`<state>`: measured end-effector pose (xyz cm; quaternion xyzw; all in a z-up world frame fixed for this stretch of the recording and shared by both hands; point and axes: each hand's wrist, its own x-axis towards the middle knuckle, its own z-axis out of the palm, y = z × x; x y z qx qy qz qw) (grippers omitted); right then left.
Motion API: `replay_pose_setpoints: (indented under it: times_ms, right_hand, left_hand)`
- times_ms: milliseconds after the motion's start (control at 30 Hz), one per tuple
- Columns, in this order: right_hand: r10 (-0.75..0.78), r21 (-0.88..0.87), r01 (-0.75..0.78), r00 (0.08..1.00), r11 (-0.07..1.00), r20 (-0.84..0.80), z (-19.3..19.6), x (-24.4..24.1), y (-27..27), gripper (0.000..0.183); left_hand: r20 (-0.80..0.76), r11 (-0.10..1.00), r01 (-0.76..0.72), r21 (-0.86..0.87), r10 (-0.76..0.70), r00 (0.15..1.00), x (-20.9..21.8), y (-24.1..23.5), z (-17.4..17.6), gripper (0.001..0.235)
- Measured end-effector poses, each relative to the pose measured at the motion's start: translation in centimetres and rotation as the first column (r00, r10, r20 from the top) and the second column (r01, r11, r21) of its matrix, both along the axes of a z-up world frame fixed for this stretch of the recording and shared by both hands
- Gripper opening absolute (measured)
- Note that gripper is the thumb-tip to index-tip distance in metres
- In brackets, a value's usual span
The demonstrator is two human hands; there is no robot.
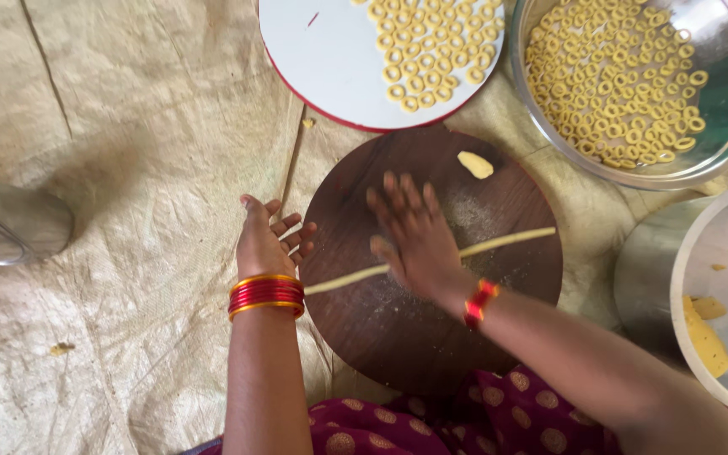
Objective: The person rolls small pieces of yellow dough into thin ropes on a wooden board, then forms them into rings and places them onto a white tray. The person repeats this process, transferring finished rings from the board to the tray.
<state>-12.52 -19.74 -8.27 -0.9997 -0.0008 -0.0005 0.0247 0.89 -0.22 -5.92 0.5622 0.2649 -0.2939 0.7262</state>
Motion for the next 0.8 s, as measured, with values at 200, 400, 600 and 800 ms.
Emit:
replay_pose_setpoints:
  times_ms: [200, 400, 600, 800]
  right_hand:
    - [0.137, 0.016, -0.136, 0.990, 0.991, -0.036, 0.3, -9.0, 2.2, 0.070]
    - [0.198, 0.064, -0.202, 0.978, 0.977, 0.062, 0.7, -9.9, 5.4, 0.069]
    - [-0.069, 0.210, 0.071, 0.998, 0.975, -0.014, 0.7, -1.4, 5.4, 0.063]
    - [-0.096, 0.152, 0.064, 0.972, 0.986, 0.216, -0.1, 5.4, 2.4, 0.066]
  left_hand:
    - [0.028, 0.999, 0.049, 0.020, -0.050, 0.998, -0.8, -0.3, 1.4, 0.071]
    - [0.034, 0.996, 0.084, 0.028, -0.085, 0.996, -1.1, -0.7, 1.8, 0.070]
    - [0.033, 0.998, 0.063, -0.006, -0.063, 0.997, -0.7, -0.5, 0.7, 0.070]
    - [0.006, 0.999, 0.045, 0.001, -0.045, 0.999, -0.3, -0.4, 0.8, 0.070]
